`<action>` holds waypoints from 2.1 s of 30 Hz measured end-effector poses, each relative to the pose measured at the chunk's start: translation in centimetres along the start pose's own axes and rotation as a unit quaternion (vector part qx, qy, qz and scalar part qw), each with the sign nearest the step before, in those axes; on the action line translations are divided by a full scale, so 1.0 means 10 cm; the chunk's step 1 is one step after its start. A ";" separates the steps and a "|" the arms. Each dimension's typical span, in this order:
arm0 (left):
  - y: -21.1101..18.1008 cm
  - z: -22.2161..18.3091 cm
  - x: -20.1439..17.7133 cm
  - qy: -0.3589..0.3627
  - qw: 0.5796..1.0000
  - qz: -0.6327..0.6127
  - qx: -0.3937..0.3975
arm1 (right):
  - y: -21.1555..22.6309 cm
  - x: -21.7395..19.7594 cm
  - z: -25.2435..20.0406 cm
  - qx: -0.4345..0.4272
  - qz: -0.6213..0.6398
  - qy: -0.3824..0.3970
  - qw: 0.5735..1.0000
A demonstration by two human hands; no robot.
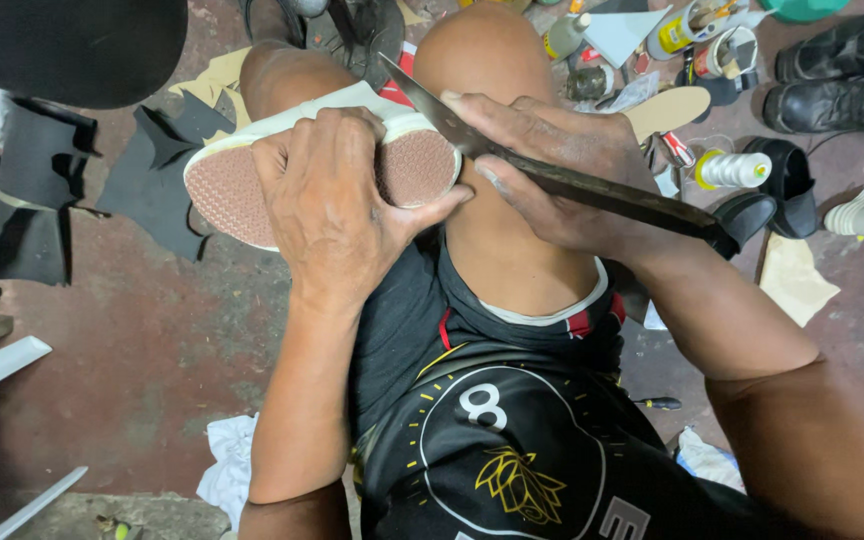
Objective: The person trims the edges of a shoe sole using a curved knife while holding the shoe in their lap.
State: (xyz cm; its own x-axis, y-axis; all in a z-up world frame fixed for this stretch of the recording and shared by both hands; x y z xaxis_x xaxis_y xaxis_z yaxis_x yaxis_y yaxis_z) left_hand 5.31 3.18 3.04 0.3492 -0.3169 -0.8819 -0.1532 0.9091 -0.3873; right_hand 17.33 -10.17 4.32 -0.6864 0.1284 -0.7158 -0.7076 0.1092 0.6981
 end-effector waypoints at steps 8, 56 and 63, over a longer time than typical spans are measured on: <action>-0.05 0.00 0.01 -0.001 1.000 0.004 -0.016 | 0.12 0.06 -0.04 -0.018 0.000 -0.088 0.996; -0.03 -0.02 0.01 0.005 1.000 -0.012 -0.004 | -0.05 -0.10 0.03 -0.096 0.041 -0.008 0.995; -0.01 0.00 0.02 0.024 1.000 -0.006 -0.002 | -0.17 -0.12 0.11 -0.121 0.010 0.078 0.989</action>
State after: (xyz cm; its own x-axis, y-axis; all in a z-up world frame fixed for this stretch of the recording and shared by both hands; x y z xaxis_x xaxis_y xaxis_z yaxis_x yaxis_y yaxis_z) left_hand 5.38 3.00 2.96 0.3063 -0.3404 -0.8890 -0.1530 0.9041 -0.3989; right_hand 19.52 -9.37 3.99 -0.7046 -0.0274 -0.7091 -0.7003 -0.1342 0.7011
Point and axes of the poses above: each hand's wrist, its own z-axis towards the middle knuckle, its own x-axis out of the palm, y = z × x, the point moved 7 cm from there along z, towards the middle knuckle, and after that the axes turned 14 degrees about y, right-handed, at the moved point
